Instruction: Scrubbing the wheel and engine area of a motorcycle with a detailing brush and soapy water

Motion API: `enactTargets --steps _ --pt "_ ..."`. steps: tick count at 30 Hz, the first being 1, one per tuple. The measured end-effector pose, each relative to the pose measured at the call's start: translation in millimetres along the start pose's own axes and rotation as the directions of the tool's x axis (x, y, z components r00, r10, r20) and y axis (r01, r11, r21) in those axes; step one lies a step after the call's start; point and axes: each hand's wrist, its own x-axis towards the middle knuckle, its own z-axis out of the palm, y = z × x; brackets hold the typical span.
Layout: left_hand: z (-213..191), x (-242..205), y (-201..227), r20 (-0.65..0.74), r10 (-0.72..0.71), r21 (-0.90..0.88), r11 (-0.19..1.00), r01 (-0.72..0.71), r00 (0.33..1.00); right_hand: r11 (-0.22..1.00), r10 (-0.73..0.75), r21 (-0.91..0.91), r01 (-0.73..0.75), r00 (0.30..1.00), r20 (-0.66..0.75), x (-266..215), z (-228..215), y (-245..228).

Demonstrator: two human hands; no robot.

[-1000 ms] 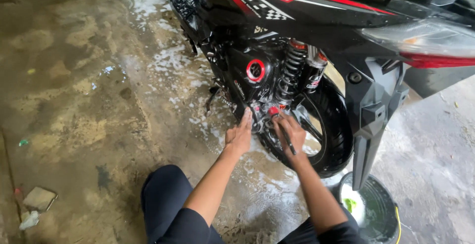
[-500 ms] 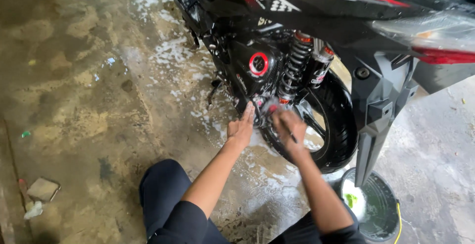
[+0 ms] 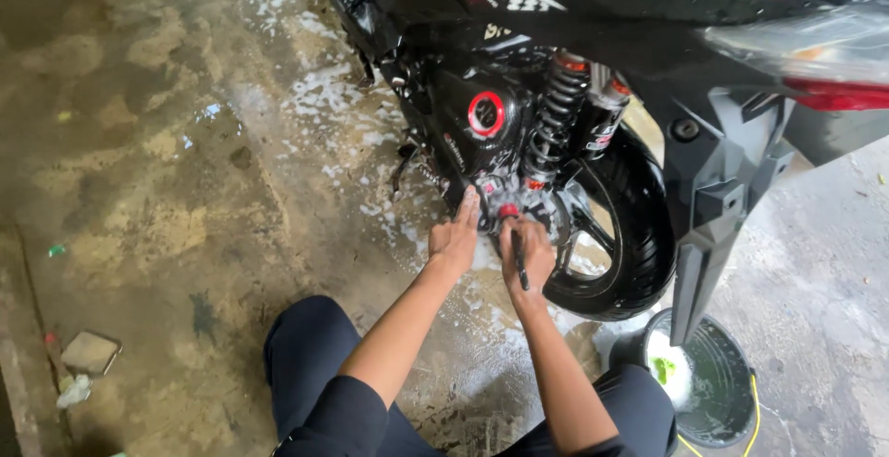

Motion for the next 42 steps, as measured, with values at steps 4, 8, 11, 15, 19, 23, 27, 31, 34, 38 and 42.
enactTargets --steps 4,8,11,15,19,23,27,31,34,38,42 --pt "2 3 -1 -0.009 0.011 0.01 1.0 -0.011 1.0 1.0 0.002 0.024 -0.003 0.999 0.049 17 -29 -24" --pt "16 14 -6 -0.028 0.013 -0.019 1.0 -0.013 1.0 0.965 -0.069 0.261 0.028 0.986 0.149 32 -7 4" --pt "29 24 -10 -0.052 0.017 -0.037 0.999 -0.019 0.999 0.948 -0.115 0.312 0.068 0.984 0.133 57 -14 -7" --pt "26 19 -8 -0.074 -0.007 -0.088 0.996 0.001 0.997 0.937 -0.121 0.337 0.09 0.99 0.071 48 3 1" --pt "0 -5 -4 -0.073 0.0 -0.062 0.998 -0.004 0.997 0.929 -0.062 0.365 0.054 0.998 0.01 9 22 29" --pt "-13 -17 -1 0.0 0.005 -0.088 0.996 -0.005 1.0 0.968 -0.132 0.211 0.138 0.99 -0.042 -26 16 7" --pt "-16 -8 -13 0.033 0.018 -0.105 0.994 -0.015 0.999 0.994 0.0 0.11 -0.021 0.981 0.192 -82 25 13" --pt "-12 2 -19 0.072 0.04 -0.107 0.994 -0.032 0.997 0.982 0.117 0.095 -0.165 0.917 0.381 -76 23 36" --pt "-7 2 -13 0.079 0.018 -0.124 0.992 -0.008 0.997 0.996 -0.044 0.088 0.01 0.914 0.404 -36 10 36" --pt "-27 -14 -7 0.078 0.011 -0.057 0.998 -0.006 0.997 0.99 0.139 -0.081 -0.115 0.882 0.451 18 -11 6" --pt "-19 -8 -10 0.078 0.015 -0.073 0.997 -0.009 0.997 0.991 0.096 0.055 -0.121 0.937 0.336 37 -20 3"
